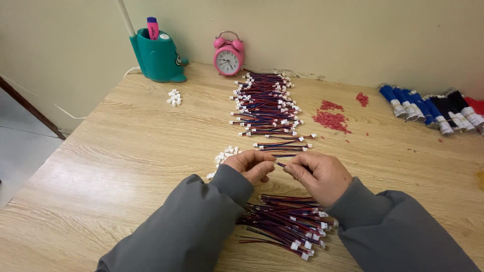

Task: Assembling small electrical wire harnesses by attaching plastic connectors to wires

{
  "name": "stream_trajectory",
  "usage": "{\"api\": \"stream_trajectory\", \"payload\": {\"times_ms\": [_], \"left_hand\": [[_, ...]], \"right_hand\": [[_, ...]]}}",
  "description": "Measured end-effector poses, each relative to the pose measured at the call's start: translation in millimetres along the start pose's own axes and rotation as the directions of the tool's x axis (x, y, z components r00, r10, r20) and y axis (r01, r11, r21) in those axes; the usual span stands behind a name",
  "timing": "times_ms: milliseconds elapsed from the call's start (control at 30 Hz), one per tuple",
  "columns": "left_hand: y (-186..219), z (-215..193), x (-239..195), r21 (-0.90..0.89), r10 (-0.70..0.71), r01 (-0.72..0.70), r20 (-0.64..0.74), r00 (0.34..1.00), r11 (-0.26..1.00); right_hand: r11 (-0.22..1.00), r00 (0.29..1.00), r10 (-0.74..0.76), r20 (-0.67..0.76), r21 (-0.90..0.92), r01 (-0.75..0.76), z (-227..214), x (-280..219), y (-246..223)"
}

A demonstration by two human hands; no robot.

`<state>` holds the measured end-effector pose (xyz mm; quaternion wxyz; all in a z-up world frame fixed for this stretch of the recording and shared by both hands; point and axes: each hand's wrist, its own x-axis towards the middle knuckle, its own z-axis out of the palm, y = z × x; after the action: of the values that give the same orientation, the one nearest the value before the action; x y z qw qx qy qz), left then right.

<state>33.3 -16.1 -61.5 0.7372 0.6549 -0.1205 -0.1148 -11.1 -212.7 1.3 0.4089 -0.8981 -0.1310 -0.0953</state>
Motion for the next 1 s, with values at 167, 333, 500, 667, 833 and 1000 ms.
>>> {"api": "stream_trajectory", "payload": {"times_ms": [167, 333, 500, 667, 833, 1000], "left_hand": [[4.7, 2.6, -4.5, 0.016, 0.003, -0.003, 0.020, 1.000, 1.000], [-7.8, 6.4, 2.4, -0.067, -0.005, 0.005, 0.010, 1.000, 0.998], [15.9, 7.5, -12.2, -0.075, -0.023, 0.023, 0.004, 1.000, 0.997], [6.2, 5.8, -6.5, -0.100, -0.025, 0.028, 0.024, 0.999, 0.995], [1.5, 7.2, -7.2, -0.121, -0.026, 0.027, 0.010, 1.000, 0.992], [-8.4, 15.9, -7.0, -0.288, -0.063, 0.054, -0.023, 0.998, 0.956]], "right_hand": [[1.000, 1.000, 0.014, 0.008, 0.012, -0.014, 2.4, -4.4, -6.0], [0.997, 0.999, 0.045, -0.002, 0.068, -0.044, 5.1, -1.8, -1.7], [0.997, 0.999, 0.049, -0.019, 0.059, -0.048, 1.6, -2.3, -6.7], [0.999, 1.000, 0.023, -0.012, 0.037, -0.023, 1.3, -3.2, -9.4], [0.999, 0.998, 0.034, -0.046, 0.043, -0.032, 3.4, -3.8, -12.2], [0.993, 0.997, 0.052, -0.054, 0.113, -0.046, 7.3, -1.8, -9.8]]}}
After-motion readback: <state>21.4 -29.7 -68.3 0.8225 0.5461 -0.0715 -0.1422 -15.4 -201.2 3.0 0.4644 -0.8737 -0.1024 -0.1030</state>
